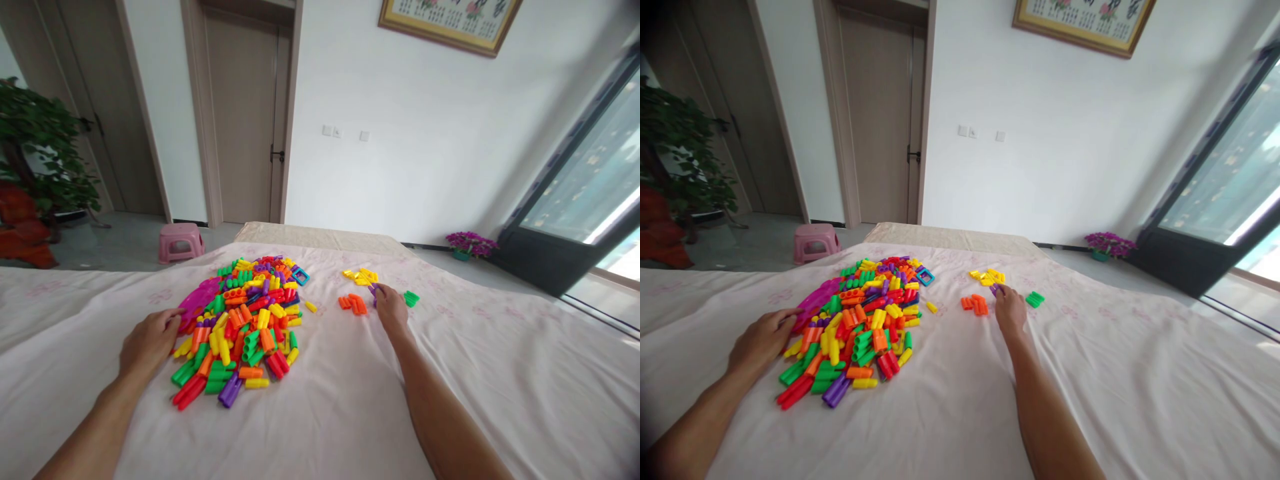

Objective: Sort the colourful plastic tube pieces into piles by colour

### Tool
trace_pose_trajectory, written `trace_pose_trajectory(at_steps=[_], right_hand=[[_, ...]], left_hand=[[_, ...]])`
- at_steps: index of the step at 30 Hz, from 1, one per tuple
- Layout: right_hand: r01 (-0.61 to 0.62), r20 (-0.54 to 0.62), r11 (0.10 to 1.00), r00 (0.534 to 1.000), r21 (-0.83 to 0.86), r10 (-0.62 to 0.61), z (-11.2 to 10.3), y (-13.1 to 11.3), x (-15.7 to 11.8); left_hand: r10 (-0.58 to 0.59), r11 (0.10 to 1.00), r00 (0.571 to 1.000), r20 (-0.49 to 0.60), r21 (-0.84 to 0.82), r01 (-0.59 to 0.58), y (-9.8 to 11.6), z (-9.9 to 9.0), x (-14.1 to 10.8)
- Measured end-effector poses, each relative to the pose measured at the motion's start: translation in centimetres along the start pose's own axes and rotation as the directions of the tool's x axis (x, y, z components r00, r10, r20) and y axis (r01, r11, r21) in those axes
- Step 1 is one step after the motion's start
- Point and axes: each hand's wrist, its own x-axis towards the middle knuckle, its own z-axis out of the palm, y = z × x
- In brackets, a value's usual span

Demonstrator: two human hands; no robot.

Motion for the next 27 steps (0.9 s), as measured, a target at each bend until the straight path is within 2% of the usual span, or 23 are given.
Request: trace_pose_trajectory(at_steps=[4, 9, 12, 15, 18, 21, 25, 27], right_hand=[[-0.076, 0.022, 0.989, 0.997, -0.129, 0.08, 0.3, 2.7, 0.4], [-0.072, 0.064, 0.992, 0.995, -0.103, 0.079, 1.4, 3.8, 0.2], [-0.049, -0.037, 0.995, 0.998, -0.086, 0.046, 1.4, 3.3, 0.0], [0.09, -0.172, 0.995, 0.98, -0.054, -0.098, 1.3, 1.8, -0.5], [0.335, -0.22, 0.942, 0.921, 0.032, -0.32, 1.3, -1.2, -1.8], [0.568, -0.136, 0.797, 0.823, 0.205, -0.551, 1.6, -5.4, -4.4], [0.663, 0.037, 0.602, 0.658, 0.444, -0.752, 1.8, -10.6, -8.9], [0.669, 0.096, 0.566, 0.601, 0.482, -0.793, 1.9, -12.5, -10.8]], left_hand=[[0.014, 1.0, 1.0, -0.002, 0.0, -0.014, 0.0, 0.0, 0.0], [0.009, 1.0, 1.0, 0.002, 0.001, -0.009, -0.2, 0.0, 0.0], [-0.004, 1.0, 1.0, 0.009, 0.006, 0.004, -0.1, 0.1, 0.1], [-0.006, 1.0, 1.0, 0.014, 0.003, 0.006, 0.0, 0.0, 0.0], [-0.004, 1.0, 1.0, 0.01, 0.004, 0.004, 0.0, 0.0, -0.1], [-0.008, 1.0, 1.0, 0.003, 0.01, 0.008, 0.0, 0.0, -0.1], [-0.007, 1.0, 1.0, -0.007, 0.015, 0.007, 0.0, 0.1, -0.1], [0.0, 1.0, 1.0, -0.015, 0.016, 0.0, 0.1, 0.1, -0.1]])
